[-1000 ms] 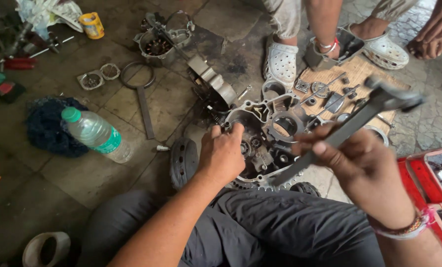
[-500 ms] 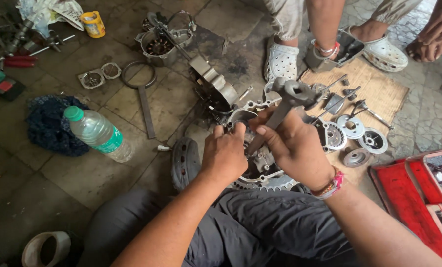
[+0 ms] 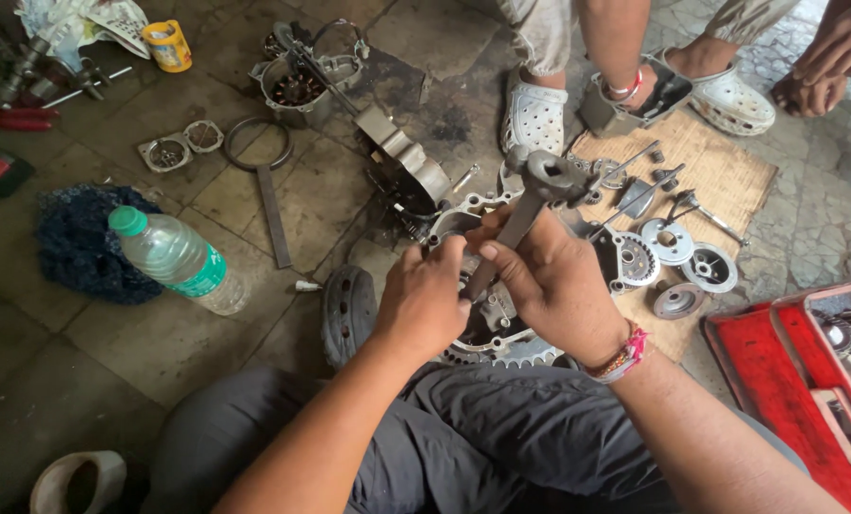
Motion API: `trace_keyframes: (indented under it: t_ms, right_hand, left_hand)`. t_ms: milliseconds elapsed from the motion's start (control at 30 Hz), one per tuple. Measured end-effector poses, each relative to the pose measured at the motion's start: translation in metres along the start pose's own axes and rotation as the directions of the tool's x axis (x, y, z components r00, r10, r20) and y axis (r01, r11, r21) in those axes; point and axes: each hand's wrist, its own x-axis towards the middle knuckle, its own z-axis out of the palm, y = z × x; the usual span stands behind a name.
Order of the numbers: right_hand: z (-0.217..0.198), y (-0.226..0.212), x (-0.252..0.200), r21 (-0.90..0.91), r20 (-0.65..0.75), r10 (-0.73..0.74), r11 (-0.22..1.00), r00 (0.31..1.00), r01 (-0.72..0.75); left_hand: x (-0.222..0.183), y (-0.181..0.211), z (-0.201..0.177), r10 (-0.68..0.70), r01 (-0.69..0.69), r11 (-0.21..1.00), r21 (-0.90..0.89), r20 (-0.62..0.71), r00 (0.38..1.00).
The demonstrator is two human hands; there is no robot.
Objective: The person sits on the floor of a motorcycle repair shop working on a split engine crankcase. They use a socket wrench on the case, handle a geared shaft, fit gears and shafts together by hand, and press the geared assembly into the crankcase.
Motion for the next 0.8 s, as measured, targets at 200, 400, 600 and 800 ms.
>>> trace_keyframes:
  t_ms: [200, 400, 600, 800]
  right_hand:
    - [-0.003, 0.007, 0.001, 0.126, 0.050, 0.068, 0.989, 0.996, -0.073]
    - [-0.002, 0.011, 0.003, 0.177, 0.080, 0.066, 0.981, 0.995, -0.080]
    - [-0.010, -0.019, 0.019, 0.017, 0.093, -0.002, 1.000, 0.996, 0.001]
    - [0.013, -0.012, 0.024, -0.046, 0.148, -0.052, 0.997, 0.988, 0.059]
  left_hand:
    - [-0.039, 0.001, 0.026, 0.011, -0.075, 0.952, -0.296, -0.213, 0.977]
    - [-0.044, -0.010, 0.036, -0.096, 0.023, 0.966, -0.258, -0.276, 0.956]
    - [-0.045, -0.010, 0.025, -0.071, -0.009, 0.942, -0.336, -0.224, 0.972]
    - [-0.045, -0.016, 0.035, 0.000, -0.088, 0.960, -0.265, -0.316, 0.949]
